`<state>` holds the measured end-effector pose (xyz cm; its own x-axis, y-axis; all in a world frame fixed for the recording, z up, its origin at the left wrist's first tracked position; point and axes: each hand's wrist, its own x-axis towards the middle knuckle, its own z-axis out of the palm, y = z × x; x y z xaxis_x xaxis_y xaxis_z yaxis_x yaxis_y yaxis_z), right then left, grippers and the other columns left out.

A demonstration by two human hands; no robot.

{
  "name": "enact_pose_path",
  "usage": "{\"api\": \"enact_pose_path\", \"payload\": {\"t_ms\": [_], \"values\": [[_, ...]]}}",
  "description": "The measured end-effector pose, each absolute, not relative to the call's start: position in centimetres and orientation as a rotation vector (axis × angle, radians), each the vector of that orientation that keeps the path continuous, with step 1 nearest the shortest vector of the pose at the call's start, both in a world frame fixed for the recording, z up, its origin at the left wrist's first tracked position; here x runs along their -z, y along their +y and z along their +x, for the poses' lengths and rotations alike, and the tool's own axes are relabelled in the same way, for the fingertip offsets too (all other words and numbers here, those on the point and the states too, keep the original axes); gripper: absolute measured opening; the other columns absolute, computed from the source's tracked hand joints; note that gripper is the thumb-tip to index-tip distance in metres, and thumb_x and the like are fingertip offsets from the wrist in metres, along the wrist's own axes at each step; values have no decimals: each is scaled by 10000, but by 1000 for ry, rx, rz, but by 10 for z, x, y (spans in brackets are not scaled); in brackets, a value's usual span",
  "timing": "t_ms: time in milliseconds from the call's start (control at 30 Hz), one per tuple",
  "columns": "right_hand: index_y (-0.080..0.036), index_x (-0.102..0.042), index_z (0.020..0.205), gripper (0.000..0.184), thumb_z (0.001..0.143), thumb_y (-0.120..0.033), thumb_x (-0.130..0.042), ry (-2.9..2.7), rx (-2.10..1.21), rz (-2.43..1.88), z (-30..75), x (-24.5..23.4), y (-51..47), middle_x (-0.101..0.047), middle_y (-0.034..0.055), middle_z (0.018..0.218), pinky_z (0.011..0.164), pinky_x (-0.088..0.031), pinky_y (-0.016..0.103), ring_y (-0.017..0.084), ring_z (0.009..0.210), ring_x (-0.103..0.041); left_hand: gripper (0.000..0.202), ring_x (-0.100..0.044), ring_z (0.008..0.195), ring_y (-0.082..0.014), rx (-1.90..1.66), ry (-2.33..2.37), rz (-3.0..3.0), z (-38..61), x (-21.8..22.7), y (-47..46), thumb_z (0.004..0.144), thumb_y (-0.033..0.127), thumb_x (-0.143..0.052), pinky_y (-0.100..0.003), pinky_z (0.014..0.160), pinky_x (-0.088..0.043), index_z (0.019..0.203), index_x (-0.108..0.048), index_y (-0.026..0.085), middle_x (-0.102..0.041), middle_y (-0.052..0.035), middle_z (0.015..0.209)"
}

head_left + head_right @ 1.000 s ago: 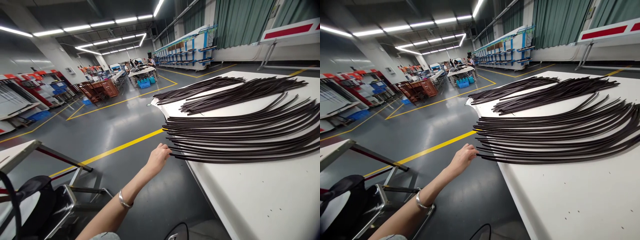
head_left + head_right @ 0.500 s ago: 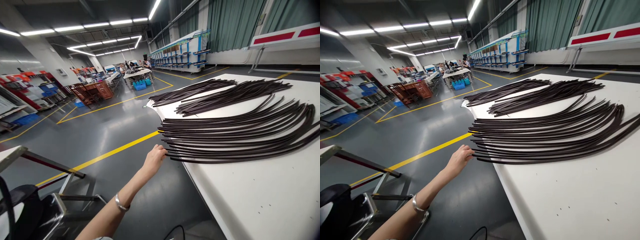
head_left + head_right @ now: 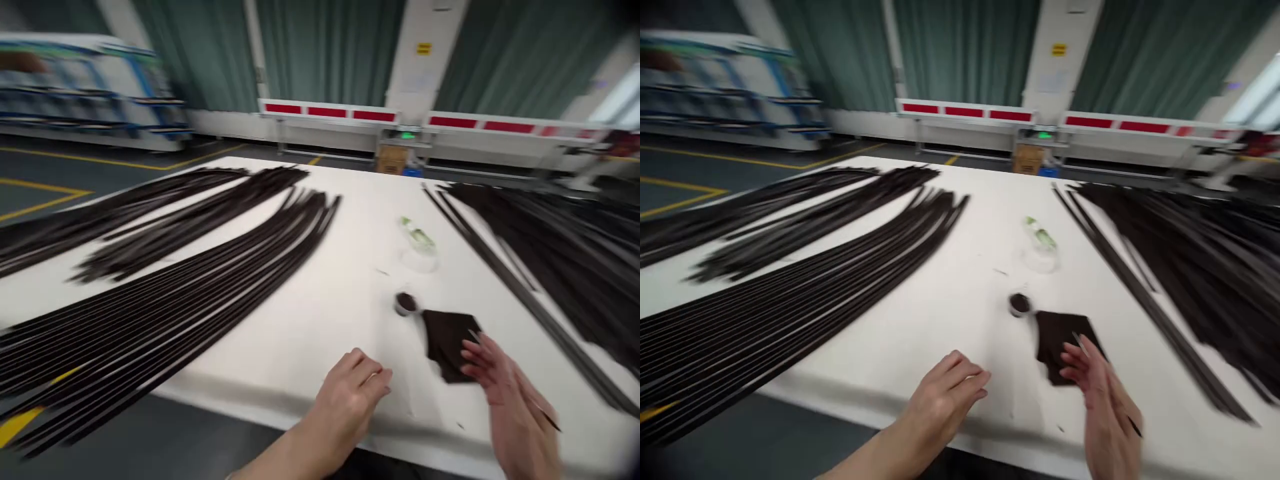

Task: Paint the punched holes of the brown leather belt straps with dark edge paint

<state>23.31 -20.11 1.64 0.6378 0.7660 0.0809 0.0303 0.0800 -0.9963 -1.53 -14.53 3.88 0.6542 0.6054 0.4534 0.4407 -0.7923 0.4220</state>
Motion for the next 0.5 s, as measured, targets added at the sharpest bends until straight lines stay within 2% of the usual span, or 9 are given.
{"api": "enact_pose_path", "payload": {"t_ms": [133, 200, 267, 333, 500], "values": [[-157, -715, 1132, 500, 900, -566, -544, -496, -545, -1478, 263, -3, -229, -664, 101, 960, 706, -483, 335, 166, 754, -542, 217, -527, 927, -227, -595, 511, 2707, 92, -30, -118, 973, 207, -450, -373, 786, -466, 1132, -594, 176, -634, -99, 976], [-151, -742, 1067, 483, 898, -561, -551, -434, -539, -1488, 269, 4, -238, -652, 88, 880, 667, -454, 314, 152, 713, -513, 201, -505, 939, -234, -458, 479, 2740, 126, -23, -106, 967, 178, -438, -375, 797, -444, 1038, -625, 166, -618, -101, 963], [-151, -752, 1030, 457, 889, -548, -575, -388, -563, -1445, 273, 9, -242, -661, 87, 874, 681, -457, 310, 152, 725, -525, 249, -485, 904, -226, -364, 470, 2743, 145, -15, -95, 954, 115, -411, -364, 786, -422, 881, -644, 166, -604, -88, 898], [-147, -756, 999, 443, 876, -542, -597, -357, -589, -1402, 278, 13, -243, -681, 100, 913, 712, -481, 323, 163, 757, -553, 294, -470, 863, -213, -301, 472, 2726, 154, -10, -86, 944, 82, -394, -351, 768, -408, 801, -638, 165, -590, -75, 851], [-124, -753, 955, 497, 835, -586, -617, -339, -653, -1364, 293, 22, -238, -703, 140, 937, 720, -543, 380, 201, 768, -605, 212, -486, 851, -196, -188, 442, 2635, 160, -17, -75, 923, 107, -452, -318, 749, -410, 828, -631, 169, -596, -58, 859]]}}
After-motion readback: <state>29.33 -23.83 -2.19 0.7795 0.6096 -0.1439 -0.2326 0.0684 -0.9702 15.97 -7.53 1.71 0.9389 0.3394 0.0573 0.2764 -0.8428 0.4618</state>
